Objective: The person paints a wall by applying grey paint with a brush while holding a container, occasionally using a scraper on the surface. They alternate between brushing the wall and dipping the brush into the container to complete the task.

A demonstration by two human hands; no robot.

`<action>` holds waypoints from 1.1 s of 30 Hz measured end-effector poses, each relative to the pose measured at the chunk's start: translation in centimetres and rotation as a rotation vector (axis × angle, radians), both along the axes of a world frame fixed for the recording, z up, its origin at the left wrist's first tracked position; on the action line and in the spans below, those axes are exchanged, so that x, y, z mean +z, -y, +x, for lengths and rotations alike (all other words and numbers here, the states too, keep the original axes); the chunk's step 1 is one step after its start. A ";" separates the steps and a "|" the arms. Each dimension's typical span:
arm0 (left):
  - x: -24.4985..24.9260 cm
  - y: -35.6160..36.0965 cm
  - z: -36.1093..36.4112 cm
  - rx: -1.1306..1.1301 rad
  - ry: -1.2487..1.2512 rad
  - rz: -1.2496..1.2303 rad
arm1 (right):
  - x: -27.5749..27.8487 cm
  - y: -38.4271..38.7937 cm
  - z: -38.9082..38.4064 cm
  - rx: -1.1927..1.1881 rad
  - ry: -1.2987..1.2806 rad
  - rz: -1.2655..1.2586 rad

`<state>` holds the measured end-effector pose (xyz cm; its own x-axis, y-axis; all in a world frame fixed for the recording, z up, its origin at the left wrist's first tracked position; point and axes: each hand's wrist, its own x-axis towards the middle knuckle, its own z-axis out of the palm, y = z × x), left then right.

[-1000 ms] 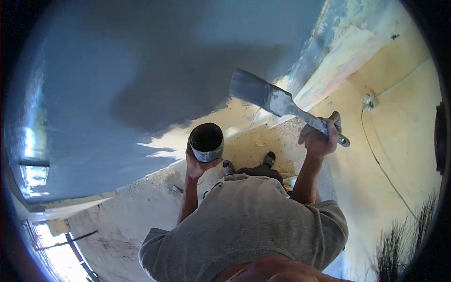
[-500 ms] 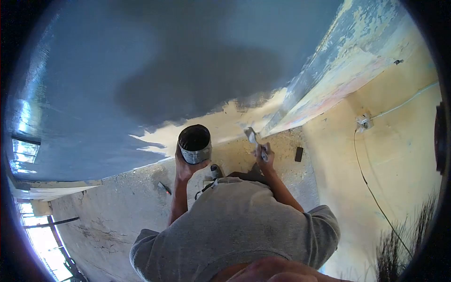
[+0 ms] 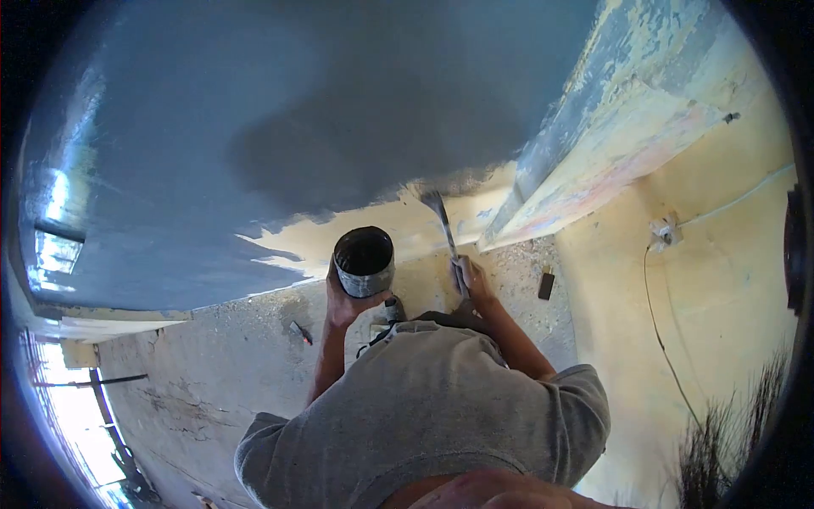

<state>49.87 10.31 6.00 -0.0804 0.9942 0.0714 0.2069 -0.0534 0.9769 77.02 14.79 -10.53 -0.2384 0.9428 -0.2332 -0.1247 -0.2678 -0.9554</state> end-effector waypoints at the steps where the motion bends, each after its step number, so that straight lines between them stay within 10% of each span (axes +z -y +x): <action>1: 0.2 0.2 0.3 0.006 -0.003 0.004 | 0.5 0.5 0.4 -0.055 -0.089 -0.172; 3: 0.0 1.0 0.7 0.039 -0.019 -0.028 | -0.5 2.8 1.2 -0.111 -0.178 -0.362; 5: -0.6 0.9 1.4 0.060 -0.032 -0.038 | -3.7 2.9 2.1 -0.117 0.710 0.541; 11: -1.3 2.0 4.0 0.158 0.094 0.011 | 8.7 2.1 1.6 -0.059 0.159 0.852; 17: -0.3 2.7 6.0 0.253 -0.048 0.065 | 2.9 -4.8 4.4 -0.004 0.416 1.101; 21: -2.6 4.5 3.3 0.222 -0.534 0.123 | -4.4 -2.5 5.7 -0.042 0.489 0.998; 23: -2.1 7.6 3.1 0.310 -0.511 0.131 | -6.2 -0.3 6.3 -0.182 0.265 0.241; 27: -0.3 8.8 1.0 0.456 -0.450 0.319 | -9.1 1.8 7.6 -0.229 0.084 -0.088; 33: 2.3 4.7 -7.4 0.527 -0.343 0.692 | 6.4 0.2 0.8 -0.066 0.074 -0.024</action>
<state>42.51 5.63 8.34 -0.3734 0.5633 0.7371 0.6412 -0.4175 0.6438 77.77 14.60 -4.14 -0.1571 0.9497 -0.2708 -0.0724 -0.2845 -0.9559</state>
